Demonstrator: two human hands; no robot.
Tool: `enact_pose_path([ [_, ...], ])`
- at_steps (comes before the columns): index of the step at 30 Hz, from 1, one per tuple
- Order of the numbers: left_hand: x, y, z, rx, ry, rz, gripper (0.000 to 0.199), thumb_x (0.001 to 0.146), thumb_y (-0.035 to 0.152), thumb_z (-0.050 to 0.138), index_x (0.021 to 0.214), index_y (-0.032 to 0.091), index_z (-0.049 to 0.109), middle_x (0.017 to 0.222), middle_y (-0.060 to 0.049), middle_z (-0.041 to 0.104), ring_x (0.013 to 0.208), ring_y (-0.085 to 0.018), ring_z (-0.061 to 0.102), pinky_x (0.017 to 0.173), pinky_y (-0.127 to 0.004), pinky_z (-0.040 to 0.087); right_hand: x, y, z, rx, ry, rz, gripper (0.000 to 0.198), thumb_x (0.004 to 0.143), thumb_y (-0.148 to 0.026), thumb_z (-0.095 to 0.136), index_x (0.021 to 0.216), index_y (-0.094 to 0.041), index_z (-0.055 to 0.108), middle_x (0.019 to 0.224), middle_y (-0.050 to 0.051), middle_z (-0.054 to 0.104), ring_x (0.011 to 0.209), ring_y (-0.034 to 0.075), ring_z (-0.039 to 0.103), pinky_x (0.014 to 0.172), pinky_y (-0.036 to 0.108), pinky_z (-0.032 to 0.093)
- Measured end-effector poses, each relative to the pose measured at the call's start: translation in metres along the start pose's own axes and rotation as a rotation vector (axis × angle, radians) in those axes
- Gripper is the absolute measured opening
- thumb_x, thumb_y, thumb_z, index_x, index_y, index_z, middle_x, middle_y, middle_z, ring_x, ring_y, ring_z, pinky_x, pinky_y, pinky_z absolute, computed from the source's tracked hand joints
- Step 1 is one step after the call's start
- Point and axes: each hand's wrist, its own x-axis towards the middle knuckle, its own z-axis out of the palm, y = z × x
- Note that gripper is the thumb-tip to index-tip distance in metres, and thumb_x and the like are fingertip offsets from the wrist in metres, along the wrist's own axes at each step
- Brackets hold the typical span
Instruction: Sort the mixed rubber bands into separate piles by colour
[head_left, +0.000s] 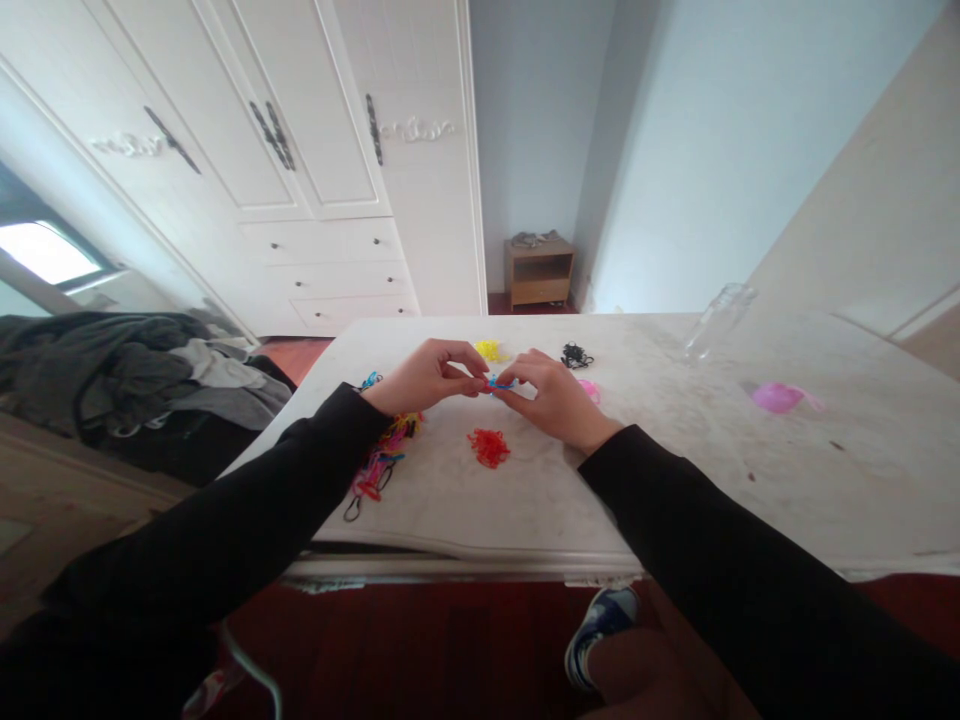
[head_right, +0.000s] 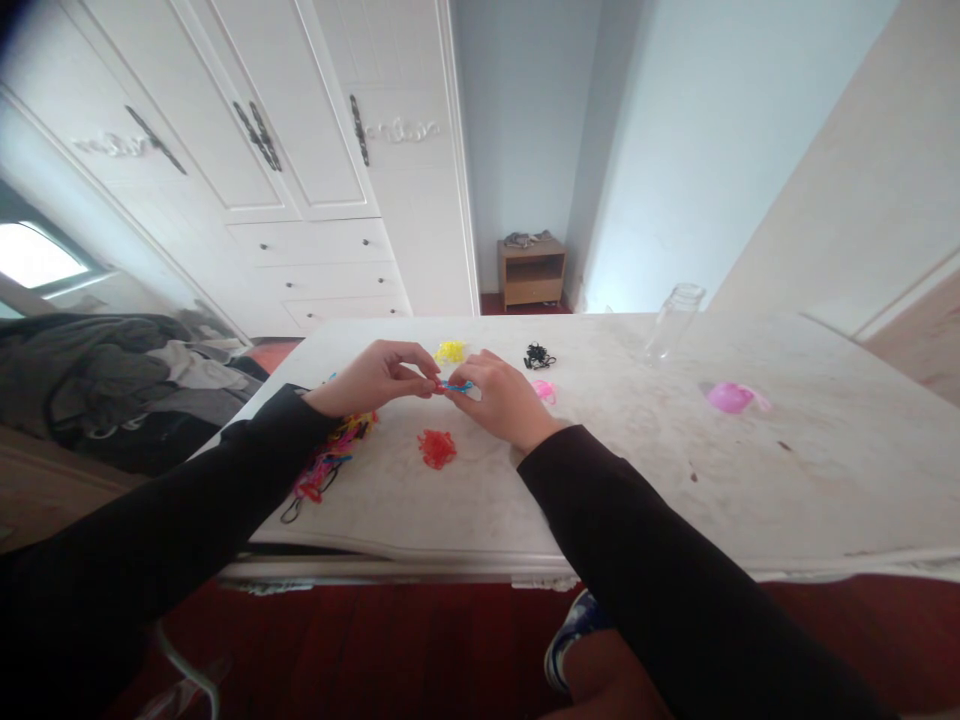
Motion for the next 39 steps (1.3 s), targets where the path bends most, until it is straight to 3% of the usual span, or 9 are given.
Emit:
enact_pose_path([
  [8,-0.001,-0.001,0.002,-0.008,0.011,0.008,0.033,0.077,0.037,0.086,0.092,0.012,0.069,0.084,-0.006,0.076,0.075,-0.018,0.077,0.072,-0.028,0.066,0.000,-0.001,-0.002,0.013,-0.003,0.004,0.012,0.090,-0.015,0.067,0.078,-0.020,0.068,0.083,0.004,0.070,0.088,0.020,0.061,0.083,0.034,0.047],
  [16,-0.002,0.002,0.002,-0.039,0.028,-0.002,0.026,0.080,0.031,0.083,0.091,0.013,0.068,0.082,-0.007,0.077,0.081,-0.021,0.079,0.071,-0.027,0.066,-0.004,-0.011,-0.011,0.118,0.024,0.007,0.015,0.078,-0.007,0.069,0.069,-0.018,0.066,0.071,0.001,0.063,0.074,0.016,0.056,0.073,0.030,0.045],
  [29,-0.002,-0.001,0.003,-0.049,-0.016,-0.024,0.027,0.079,0.032,0.083,0.093,0.014,0.068,0.079,-0.007,0.079,0.075,-0.018,0.078,0.069,-0.027,0.064,-0.008,-0.018,-0.014,0.292,-0.185,-0.067,0.013,0.080,-0.011,0.071,0.077,-0.021,0.079,0.081,0.004,0.071,0.080,0.017,0.064,0.079,0.035,0.051],
  [39,-0.002,-0.003,0.001,0.068,0.006,0.029,0.027,0.077,0.033,0.086,0.090,0.014,0.072,0.080,-0.006,0.078,0.073,-0.015,0.074,0.069,-0.026,0.062,-0.008,-0.020,-0.016,0.239,-0.141,-0.016,0.006,0.078,-0.015,0.073,0.076,-0.019,0.077,0.079,0.003,0.068,0.076,0.016,0.060,0.073,0.032,0.047],
])
